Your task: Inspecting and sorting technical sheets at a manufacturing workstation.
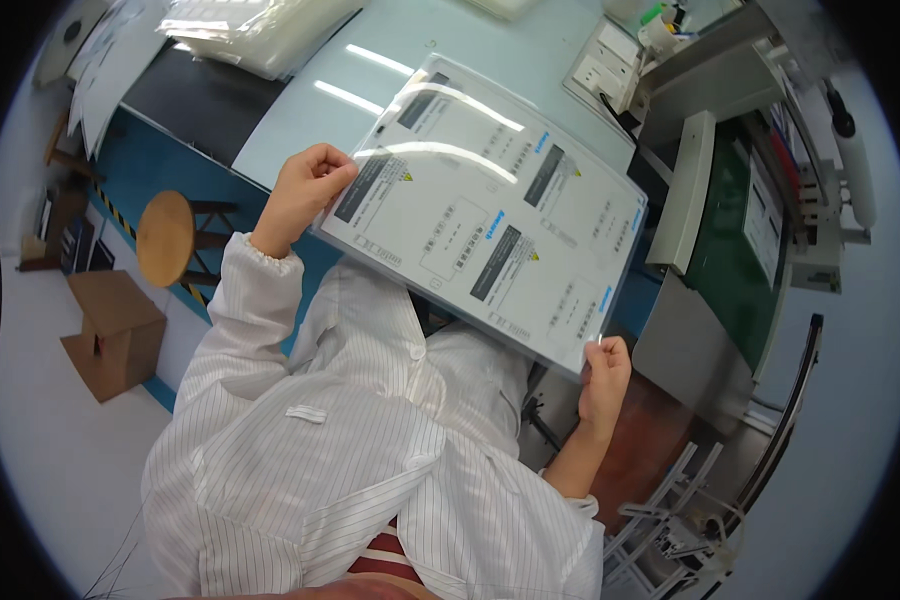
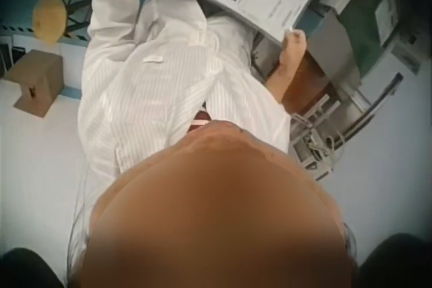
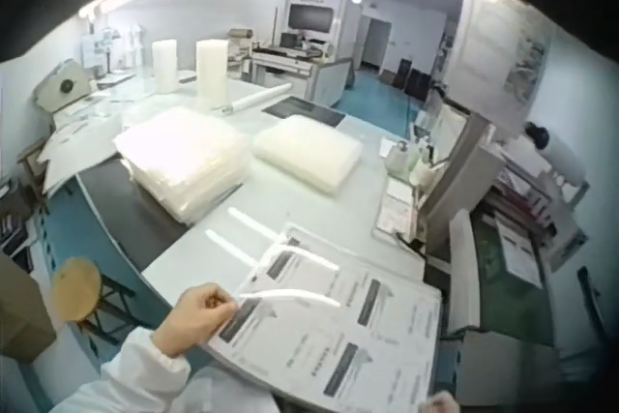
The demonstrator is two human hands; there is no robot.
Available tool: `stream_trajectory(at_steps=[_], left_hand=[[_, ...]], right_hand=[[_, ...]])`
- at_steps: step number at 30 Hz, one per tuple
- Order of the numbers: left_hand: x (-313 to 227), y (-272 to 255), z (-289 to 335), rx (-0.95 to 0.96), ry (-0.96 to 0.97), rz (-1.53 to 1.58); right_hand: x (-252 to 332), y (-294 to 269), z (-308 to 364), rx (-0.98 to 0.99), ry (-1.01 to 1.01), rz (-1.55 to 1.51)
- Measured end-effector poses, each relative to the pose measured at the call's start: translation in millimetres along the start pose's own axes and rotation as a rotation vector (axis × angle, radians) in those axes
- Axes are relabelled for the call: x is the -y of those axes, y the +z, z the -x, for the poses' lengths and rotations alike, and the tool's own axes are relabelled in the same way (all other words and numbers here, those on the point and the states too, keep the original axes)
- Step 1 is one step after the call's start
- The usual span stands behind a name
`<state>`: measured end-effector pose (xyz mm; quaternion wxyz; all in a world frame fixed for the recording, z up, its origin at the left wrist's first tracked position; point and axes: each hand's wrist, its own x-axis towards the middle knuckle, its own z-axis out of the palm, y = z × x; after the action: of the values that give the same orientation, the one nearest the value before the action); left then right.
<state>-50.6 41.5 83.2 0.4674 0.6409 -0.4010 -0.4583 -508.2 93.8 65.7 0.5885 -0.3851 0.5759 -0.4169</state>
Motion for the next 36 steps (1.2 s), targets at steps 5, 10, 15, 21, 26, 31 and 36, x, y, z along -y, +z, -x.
stream_trajectory(at_steps=[5, 10, 15, 21, 26, 31, 36], left_hand=[[3, 9, -2, -0.121, 0.149, -0.260], [6, 12, -3, -0.139, 0.152, -0.333], [0, 15, -2, -0.156, 0.168, -0.413], [10, 12, -2, -0.128, 0.206, -0.509], [-2, 21, 1, -0.177, 0.218, -0.605], [0, 17, 0, -0.143, 0.190, -0.642], [4, 13, -4, -0.129, 0.228, -0.662]], right_hand=[[4, 32, -4, -0.238, -0.036, 0.146], [-1, 39, 0, -0.377, -0.041, 0.400], [-16, 39, -2, -0.483, -0.200, 0.581], [1, 62, 5, -0.525, -0.233, 0.722], [0, 64, 6, -0.541, -0.263, 0.767], [-1, 75, 9, -0.549, -0.239, 0.912], [-4, 78, 12, -0.624, -0.284, 1.060]])
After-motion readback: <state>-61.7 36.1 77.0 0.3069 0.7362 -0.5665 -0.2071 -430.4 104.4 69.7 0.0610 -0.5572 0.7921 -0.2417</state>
